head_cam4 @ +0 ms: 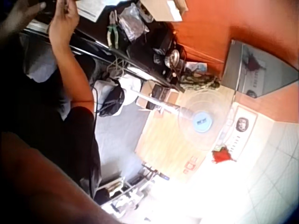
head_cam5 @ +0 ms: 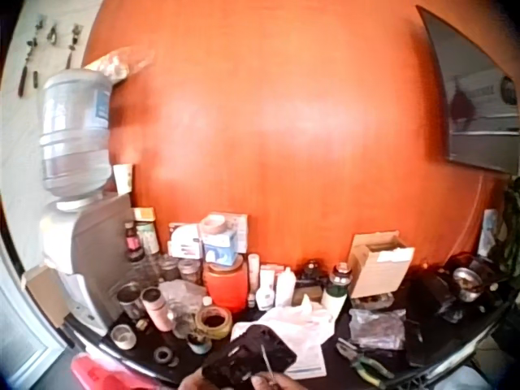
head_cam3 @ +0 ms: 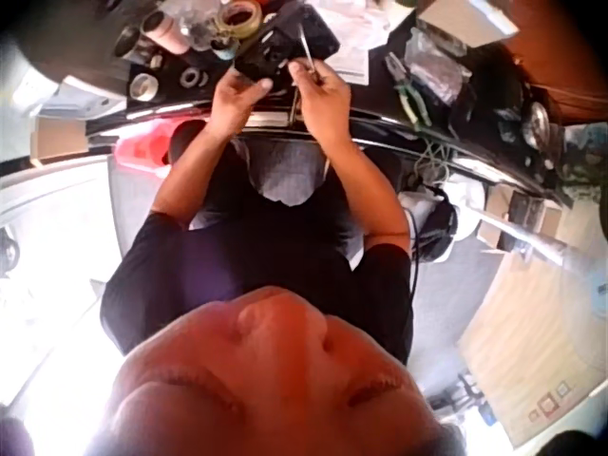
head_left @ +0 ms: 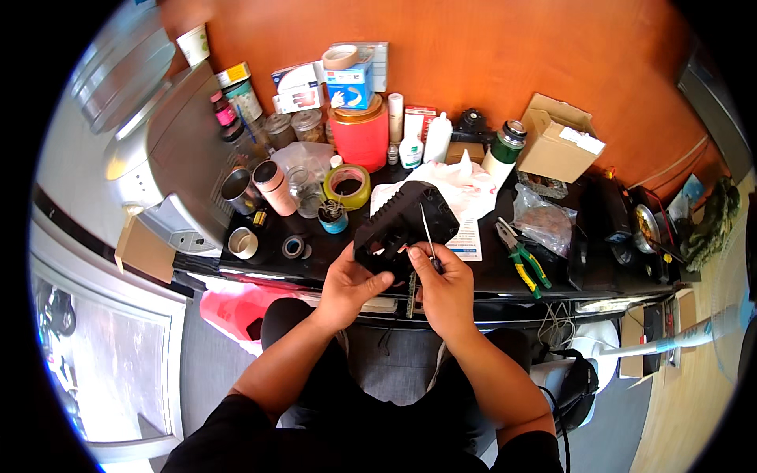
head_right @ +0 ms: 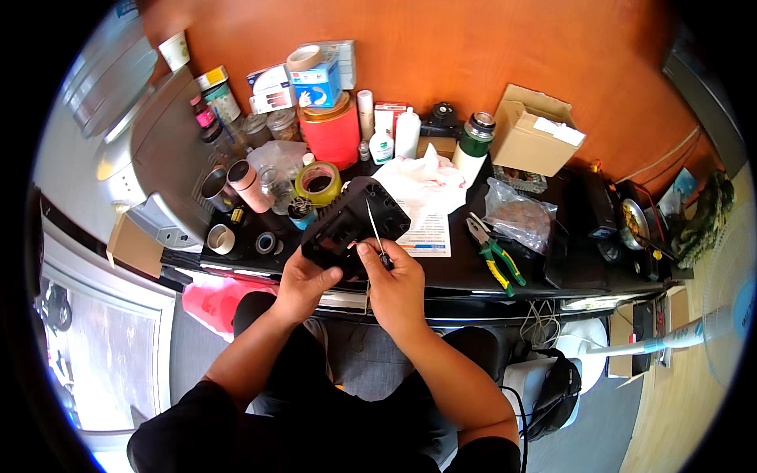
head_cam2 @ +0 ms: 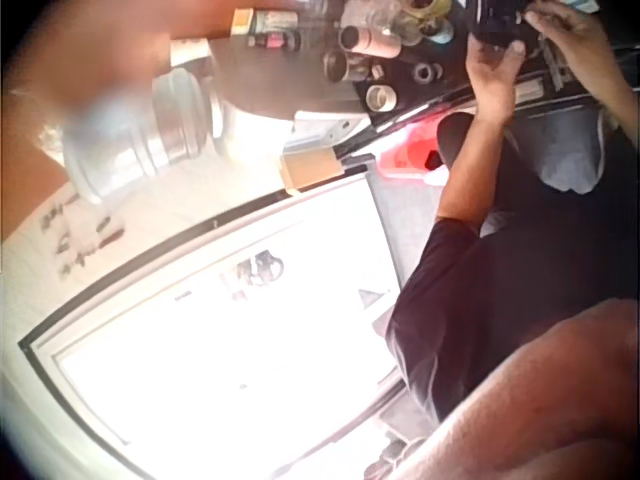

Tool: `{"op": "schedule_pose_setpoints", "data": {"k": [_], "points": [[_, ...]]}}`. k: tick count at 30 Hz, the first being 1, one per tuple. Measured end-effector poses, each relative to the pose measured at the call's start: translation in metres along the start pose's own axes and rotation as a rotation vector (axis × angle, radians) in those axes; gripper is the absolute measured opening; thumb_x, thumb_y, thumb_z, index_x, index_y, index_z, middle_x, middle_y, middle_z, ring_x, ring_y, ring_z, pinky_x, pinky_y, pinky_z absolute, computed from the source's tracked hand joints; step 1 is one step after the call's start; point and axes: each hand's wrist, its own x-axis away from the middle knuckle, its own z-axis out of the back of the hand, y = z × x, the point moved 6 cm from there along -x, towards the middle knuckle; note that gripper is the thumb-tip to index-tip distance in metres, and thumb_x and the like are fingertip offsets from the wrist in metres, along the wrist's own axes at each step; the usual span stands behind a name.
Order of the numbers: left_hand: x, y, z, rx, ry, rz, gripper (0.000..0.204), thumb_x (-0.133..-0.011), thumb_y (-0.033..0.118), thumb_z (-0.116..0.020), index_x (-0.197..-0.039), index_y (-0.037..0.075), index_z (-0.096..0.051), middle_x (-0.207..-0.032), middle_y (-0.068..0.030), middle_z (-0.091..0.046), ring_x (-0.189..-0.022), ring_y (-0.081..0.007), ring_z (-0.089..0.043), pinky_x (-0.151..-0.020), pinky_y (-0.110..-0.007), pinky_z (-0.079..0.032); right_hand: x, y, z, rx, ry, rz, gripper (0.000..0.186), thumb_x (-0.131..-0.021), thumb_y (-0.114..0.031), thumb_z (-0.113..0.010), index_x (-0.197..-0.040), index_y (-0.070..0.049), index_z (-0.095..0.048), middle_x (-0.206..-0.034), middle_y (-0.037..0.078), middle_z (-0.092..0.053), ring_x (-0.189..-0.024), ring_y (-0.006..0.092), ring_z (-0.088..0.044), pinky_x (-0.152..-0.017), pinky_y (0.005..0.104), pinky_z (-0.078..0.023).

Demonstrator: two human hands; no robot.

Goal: The person is assembling an electronic device by placing a circuit board with wires into a black plastic housing. They use a screwdriver to manipulate and secure components within the housing.

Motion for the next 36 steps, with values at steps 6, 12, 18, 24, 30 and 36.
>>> {"op": "schedule_pose_setpoints", "data": {"k": [6,12,18,24,30,36], "points": [[0.0,-0.003,0.01,0.334,0.062,0.119,0.034,-0.093,-0.003,-0.065,-0.125,0.004,-0.055,-0.125,-0.0118,-0.062,-0.113,-0.0226,-0.063,-0.097,-0.044,-0.055,0.011,-0.011,-0.008,-0.018,-0.004,0.089,0.022,-0.097,-0.021,-0.068,-0.105,-0.001,-0.07,-0.076,-0.002,-0.059,-0.055,0.003,-0.05,-0.048,0.0199,-0.044],[0.0,0.003,0.01,0.439,0.016,0.07,0.039,-0.091,0.002,-0.071,-0.127,0.006,-0.057,-0.122,-0.0102,-0.065,-0.113,-0.0231,-0.064,-0.096,-0.044,-0.056,0.015,-0.017,-0.014,-0.034,-0.032,0.226,0.021,-0.099,-0.018,-0.066,-0.106,0.001,-0.068,-0.076,-0.002,-0.057,-0.055,0.0027,-0.047,-0.05,0.021,-0.048],[0.001,0.003,0.012,0.534,-0.042,0.13,0.041,-0.092,0.012,-0.072,-0.13,0.009,-0.057,-0.126,-0.0107,-0.063,-0.114,-0.0272,-0.065,-0.096,-0.045,-0.056,0.022,-0.026,-0.017,-0.045,-0.044,0.365,0.022,-0.099,-0.015,-0.064,-0.106,0.006,-0.065,-0.11,0.01,-0.065,-0.065,0.0043,-0.055,-0.054,0.0199,-0.05],[-0.003,0.007,0.021,0.638,-0.069,0.142,0.041,-0.094,0.017,-0.069,-0.133,0.012,-0.055,-0.13,-0.0131,-0.062,-0.116,-0.0321,-0.065,-0.093,-0.041,-0.058,0.019,-0.038,-0.007,-0.089,0.031,0.449,0.019,-0.098,-0.009,-0.063,-0.109,0.006,-0.067,-0.131,0.018,-0.06,-0.065,0.0053,-0.057,-0.056,0.019,-0.047],[-0.005,0.004,0.022,0.601,0.003,0.108,0.041,-0.094,0.016,-0.07,-0.132,0.012,-0.055,-0.127,-0.0143,-0.064,-0.114,-0.0338,-0.065,-0.092,-0.04,-0.059,0.019,-0.03,-0.004,-0.069,0.002,0.379,0.016,-0.099,-0.013,-0.064,-0.102,0.002,-0.066,-0.085,0.002,-0.066,-0.058,0.0029,-0.049,-0.052,0.0186,-0.04],[-0.005,0.004,0.019,0.607,-0.052,0.162,0.043,-0.093,0.017,-0.071,-0.132,0.012,-0.054,-0.127,-0.0148,-0.064,-0.113,-0.0344,-0.066,-0.092,-0.04,-0.059,0.019,-0.029,-0.003,-0.073,0.035,0.322,0.017,-0.1,-0.015,-0.063,-0.101,0.002,-0.066,-0.081,0.001,-0.066,-0.057,0.0023,-0.048,-0.051,0.0186,-0.039]]}}
